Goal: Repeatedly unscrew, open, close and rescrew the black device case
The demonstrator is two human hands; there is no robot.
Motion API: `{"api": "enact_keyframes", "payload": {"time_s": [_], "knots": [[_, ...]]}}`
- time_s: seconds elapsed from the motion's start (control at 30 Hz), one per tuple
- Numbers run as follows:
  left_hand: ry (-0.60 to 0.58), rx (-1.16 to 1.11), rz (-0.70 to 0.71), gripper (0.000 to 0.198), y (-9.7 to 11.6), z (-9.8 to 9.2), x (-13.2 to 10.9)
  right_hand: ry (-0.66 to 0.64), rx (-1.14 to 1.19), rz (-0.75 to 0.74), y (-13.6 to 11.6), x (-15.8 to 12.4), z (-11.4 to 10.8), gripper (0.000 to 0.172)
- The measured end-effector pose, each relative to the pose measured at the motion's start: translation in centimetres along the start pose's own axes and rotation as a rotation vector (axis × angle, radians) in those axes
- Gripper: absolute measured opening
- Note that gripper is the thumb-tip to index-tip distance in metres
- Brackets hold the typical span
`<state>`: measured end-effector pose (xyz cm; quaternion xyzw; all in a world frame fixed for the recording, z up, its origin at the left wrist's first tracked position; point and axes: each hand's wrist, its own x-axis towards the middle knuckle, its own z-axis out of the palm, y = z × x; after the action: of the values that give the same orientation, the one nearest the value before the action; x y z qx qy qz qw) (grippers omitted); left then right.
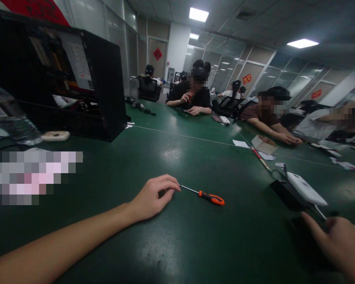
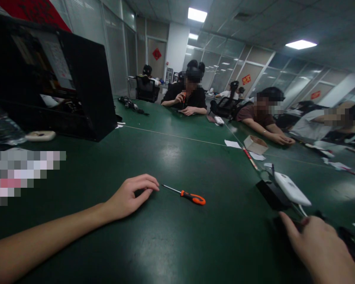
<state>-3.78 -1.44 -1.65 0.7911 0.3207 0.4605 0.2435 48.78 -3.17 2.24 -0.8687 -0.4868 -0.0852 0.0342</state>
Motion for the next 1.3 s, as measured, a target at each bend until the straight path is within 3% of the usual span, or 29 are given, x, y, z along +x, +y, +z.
{"api": "enact_keyframes", "payload": {"time_s": [0.13,0.43,0.5,0.6,0.7,0.77,0.87,0.93,1.03,1.17,1.3], "knots": [[-0.001,0.0,0.004,0.022,0.0,0.0,0.0,-0.214,0.189,0.139,0.0,-3.1,0.3,0.044],[0.0,-0.006,0.002,0.022,0.1,0.0,0.1,-0.092,0.303,0.154,-1.9,-5.3,-0.5,0.039],[0.004,-0.013,0.004,0.022,0.2,0.0,0.1,-0.045,0.317,0.054,-3.6,-6.3,-1.8,0.043],[0.016,-0.011,-0.008,0.022,0.3,-0.1,0.1,-0.036,0.381,-0.308,-8.2,-8.8,-4.5,0.043],[0.033,-0.012,-0.054,0.021,0.3,-0.2,0.1,-0.145,0.516,-0.814,-14.6,-11.4,-6.7,0.037],[0.039,-0.033,-0.077,0.023,0.2,-0.3,0.0,-0.273,0.53,-1.053,-18.8,-12.6,-7.2,0.027],[0.018,-0.075,-0.065,0.028,0.1,-0.4,-0.1,-0.354,0.456,-1.279,-23.7,-13.4,-6.4,0.019],[-0.026,-0.086,-0.046,0.03,0.2,-0.4,-0.1,-0.35,0.415,-1.371,-25.6,-13.6,-5.2,0.02],[-0.123,-0.075,-0.022,0.034,0.5,-0.5,0.0,-0.34,0.468,-1.392,-26.6,-13.7,-3.3,0.024],[-0.224,-0.045,-0.02,0.042,0.6,-0.5,0.1,-0.322,0.637,-1.368,-25.7,-12.9,-2.3,0.028],[-0.243,0.004,-0.067,0.04,0.5,-0.4,0.1,-0.268,0.671,-1.27,-24.4,-10.1,-2.8,0.021]]}}
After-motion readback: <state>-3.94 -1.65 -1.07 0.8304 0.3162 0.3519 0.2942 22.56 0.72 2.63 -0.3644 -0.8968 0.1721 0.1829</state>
